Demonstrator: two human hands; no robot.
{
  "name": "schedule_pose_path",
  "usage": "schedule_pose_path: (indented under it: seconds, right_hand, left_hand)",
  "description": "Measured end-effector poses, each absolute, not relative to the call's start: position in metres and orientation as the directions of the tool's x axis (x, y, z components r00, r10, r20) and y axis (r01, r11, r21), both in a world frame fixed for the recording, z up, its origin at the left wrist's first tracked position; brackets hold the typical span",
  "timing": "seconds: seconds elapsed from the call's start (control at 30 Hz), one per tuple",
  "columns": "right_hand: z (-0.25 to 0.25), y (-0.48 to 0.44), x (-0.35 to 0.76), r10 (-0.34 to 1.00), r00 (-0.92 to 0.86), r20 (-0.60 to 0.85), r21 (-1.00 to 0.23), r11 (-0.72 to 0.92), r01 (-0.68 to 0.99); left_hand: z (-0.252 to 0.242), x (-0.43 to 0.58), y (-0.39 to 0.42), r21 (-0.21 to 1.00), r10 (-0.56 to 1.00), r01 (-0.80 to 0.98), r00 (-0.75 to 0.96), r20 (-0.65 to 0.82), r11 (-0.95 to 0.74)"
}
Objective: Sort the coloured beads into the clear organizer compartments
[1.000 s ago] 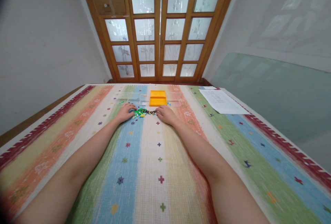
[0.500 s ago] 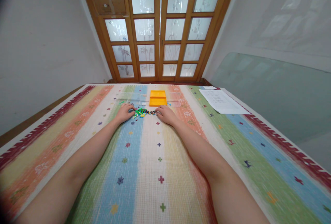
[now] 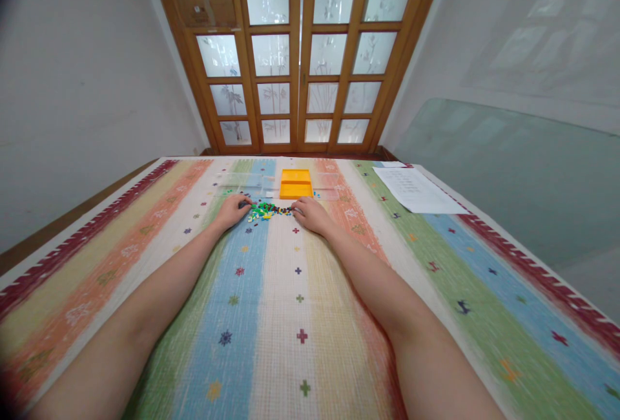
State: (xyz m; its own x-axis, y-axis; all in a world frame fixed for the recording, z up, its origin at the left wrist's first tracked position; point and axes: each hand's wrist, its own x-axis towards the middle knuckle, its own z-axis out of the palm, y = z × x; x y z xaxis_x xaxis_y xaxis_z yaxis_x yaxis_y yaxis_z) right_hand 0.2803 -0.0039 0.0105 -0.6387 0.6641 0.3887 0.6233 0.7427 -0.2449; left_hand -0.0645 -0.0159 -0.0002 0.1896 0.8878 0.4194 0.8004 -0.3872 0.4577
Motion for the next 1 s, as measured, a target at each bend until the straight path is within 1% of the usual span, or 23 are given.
schedule_pose_path:
  seconds: [0.23, 0.33, 0.43, 0.57, 0.67, 0.87, 1.0]
  right_hand:
    - [0.012, -0.005, 0.2803, 0.665, -0.64, 0.384, -0.249, 0.742, 0.622]
    - [0.0112, -0.0045, 0.2804, 0.665, -0.64, 0.385, -0.245, 0.742, 0.624]
    - [0.0105, -0.0041, 0.2805, 0.661, -0.642, 0.388, -0.236, 0.745, 0.624]
    - [0.0098, -0.0032, 0.2806, 0.653, -0.649, 0.391, -0.226, 0.751, 0.62]
    - [0.0091, -0.0025, 0.2806, 0.651, -0.652, 0.388, -0.224, 0.753, 0.619]
    - [0.0085, -0.0023, 0.2807, 0.656, -0.648, 0.387, -0.224, 0.749, 0.624]
    - [0.009, -0.0027, 0.2803, 0.659, -0.645, 0.387, -0.225, 0.746, 0.627]
  left_hand:
    - [-0.0053, -0.0666, -0.0131, 0.614, 0.922, 0.728, 0.062, 0.382, -0.304]
    - [-0.0072, -0.0679, -0.0115, 0.642, 0.927, 0.714, 0.028, 0.375, -0.281]
    - [-0.008, -0.0683, -0.0103, 0.607, 0.921, 0.733, 0.07, 0.382, -0.308]
    - [-0.0078, -0.0677, -0.0099, 0.486, 0.896, 0.784, 0.195, 0.399, -0.386]
    - [-0.008, -0.0676, -0.0099, 0.439, 0.884, 0.793, 0.253, 0.393, -0.423]
    - [-0.008, -0.0684, -0.0098, 0.398, 0.88, 0.811, 0.278, 0.384, -0.43]
    - [-0.0061, -0.0678, -0.0112, 0.458, 0.884, 0.778, 0.258, 0.391, -0.429]
